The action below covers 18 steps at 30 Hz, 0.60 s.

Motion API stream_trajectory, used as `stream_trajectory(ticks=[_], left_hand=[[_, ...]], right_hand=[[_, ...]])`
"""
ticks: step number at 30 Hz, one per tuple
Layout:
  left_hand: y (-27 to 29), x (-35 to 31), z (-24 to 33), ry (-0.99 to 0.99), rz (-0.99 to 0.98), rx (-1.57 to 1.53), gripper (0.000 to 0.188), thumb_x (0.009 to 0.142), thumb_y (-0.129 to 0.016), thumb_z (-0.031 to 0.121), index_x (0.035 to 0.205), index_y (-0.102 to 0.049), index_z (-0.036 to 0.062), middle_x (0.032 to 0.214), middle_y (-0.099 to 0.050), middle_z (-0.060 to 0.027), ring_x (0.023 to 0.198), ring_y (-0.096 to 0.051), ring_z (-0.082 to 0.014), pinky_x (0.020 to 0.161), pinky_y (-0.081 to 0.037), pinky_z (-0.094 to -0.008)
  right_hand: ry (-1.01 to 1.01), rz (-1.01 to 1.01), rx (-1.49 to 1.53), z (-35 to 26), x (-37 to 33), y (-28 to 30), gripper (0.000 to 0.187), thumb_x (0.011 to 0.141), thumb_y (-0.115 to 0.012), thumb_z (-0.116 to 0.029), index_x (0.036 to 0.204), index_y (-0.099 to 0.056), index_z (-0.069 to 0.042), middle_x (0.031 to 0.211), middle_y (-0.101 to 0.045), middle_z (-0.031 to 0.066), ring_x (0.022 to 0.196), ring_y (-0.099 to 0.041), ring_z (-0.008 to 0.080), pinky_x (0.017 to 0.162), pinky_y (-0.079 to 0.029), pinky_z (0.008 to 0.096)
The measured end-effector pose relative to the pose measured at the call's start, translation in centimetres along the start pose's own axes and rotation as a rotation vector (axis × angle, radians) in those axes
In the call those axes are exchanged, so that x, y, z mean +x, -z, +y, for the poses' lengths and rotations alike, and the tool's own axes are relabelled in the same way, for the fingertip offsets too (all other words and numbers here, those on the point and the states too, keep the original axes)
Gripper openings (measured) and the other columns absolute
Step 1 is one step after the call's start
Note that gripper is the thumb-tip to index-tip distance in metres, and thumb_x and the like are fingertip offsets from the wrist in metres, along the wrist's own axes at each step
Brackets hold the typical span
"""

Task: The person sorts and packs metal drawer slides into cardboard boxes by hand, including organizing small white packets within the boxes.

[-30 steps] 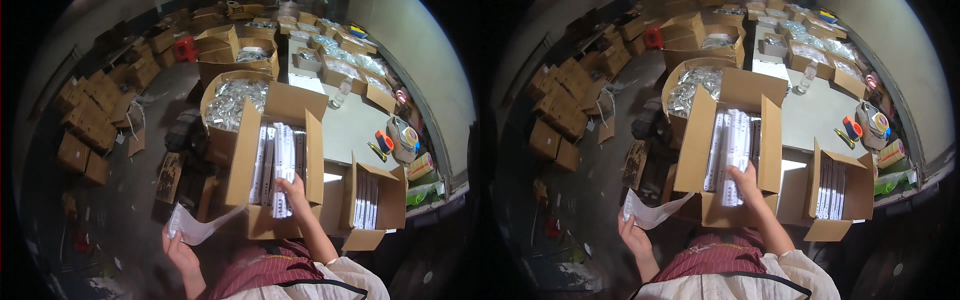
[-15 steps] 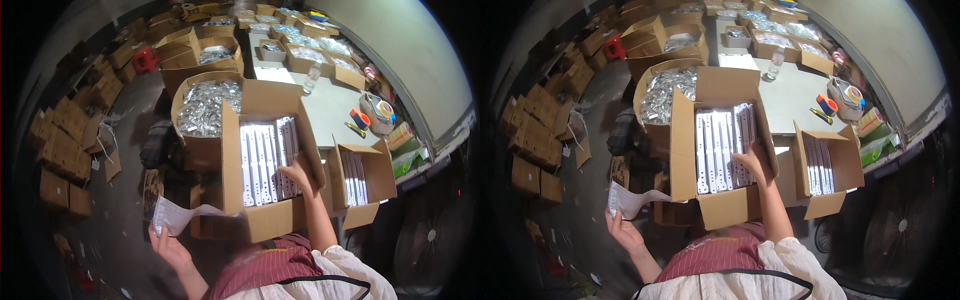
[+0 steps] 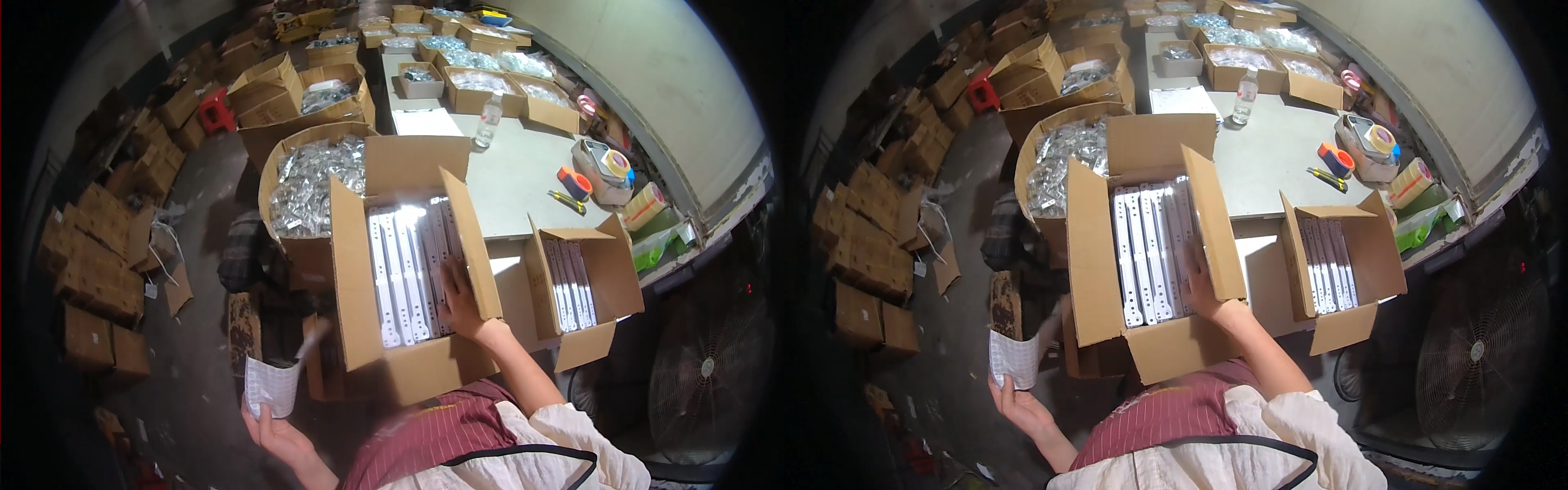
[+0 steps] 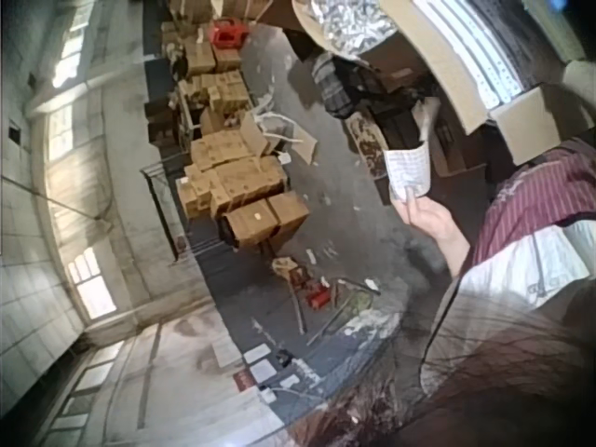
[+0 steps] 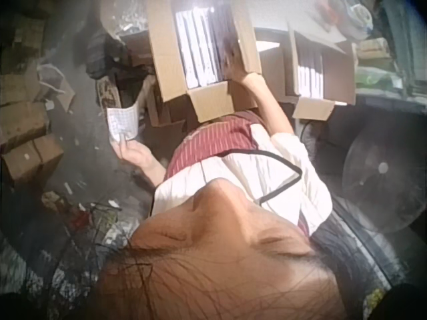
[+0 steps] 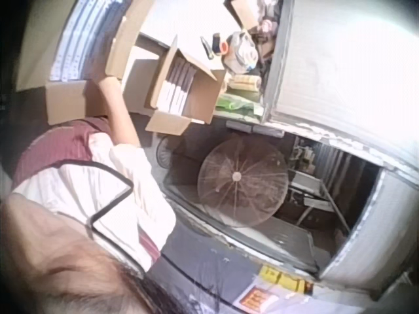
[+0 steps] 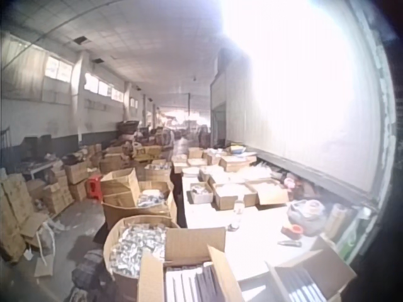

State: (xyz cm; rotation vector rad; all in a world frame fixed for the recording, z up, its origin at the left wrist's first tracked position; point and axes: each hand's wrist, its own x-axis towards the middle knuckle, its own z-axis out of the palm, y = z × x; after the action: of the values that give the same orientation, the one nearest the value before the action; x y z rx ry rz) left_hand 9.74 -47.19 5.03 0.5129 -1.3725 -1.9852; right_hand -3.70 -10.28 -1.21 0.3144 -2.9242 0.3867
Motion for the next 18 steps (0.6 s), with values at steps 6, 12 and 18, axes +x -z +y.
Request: stream_trajectory(ticks=[6,12,18], left_hand=[[-2.1,-2.2,4.7,0.041,0.030,-0.377,0.047,0.092,-0.048,0.001,0.139,-0.044,-0.0019,0.128,-0.057,-0.0136,0.118,-0.055,-0.0245,0.107,-0.041,-0.0389],[-3.0,-1.5,4.9,0.633,-0.695,-1.299,0.035,0.099,-0.044,0.019,0.129,-0.047,0.0008,0.081,-0.064,-0.0203,0.076,-0.063,-0.0349,0.075,-0.053,-0.0450],[-2.0,-2.6,-3.7,0.783,-0.256,-1.319,0.064,0.089,-0.068,0.032,0.144,-0.046,0.0084,0.143,-0.052,-0.0105,0.130,-0.050,-0.0278,0.110,-0.039,-0.0468]], right_hand=[[0.054,-0.035,0.116,0.2,0.8,4.2,0.071,0.080,-0.066,-0.007,0.145,-0.038,0.001,0.151,-0.029,0.0310,0.143,-0.025,0.0475,0.118,-0.023,0.0504],[0.251,0.252,0.677,0.8,-1.7,10.9,0.060,0.074,-0.062,0.004,0.133,-0.057,-0.006,0.153,-0.037,0.0212,0.144,-0.030,0.0418,0.118,-0.025,0.0475],[-0.469,0.067,1.039,10.5,-4.6,1.6,0.066,0.100,-0.051,-0.040,0.148,-0.035,0.003,0.155,-0.032,0.0240,0.146,-0.028,0.0323,0.117,-0.025,0.0396]])
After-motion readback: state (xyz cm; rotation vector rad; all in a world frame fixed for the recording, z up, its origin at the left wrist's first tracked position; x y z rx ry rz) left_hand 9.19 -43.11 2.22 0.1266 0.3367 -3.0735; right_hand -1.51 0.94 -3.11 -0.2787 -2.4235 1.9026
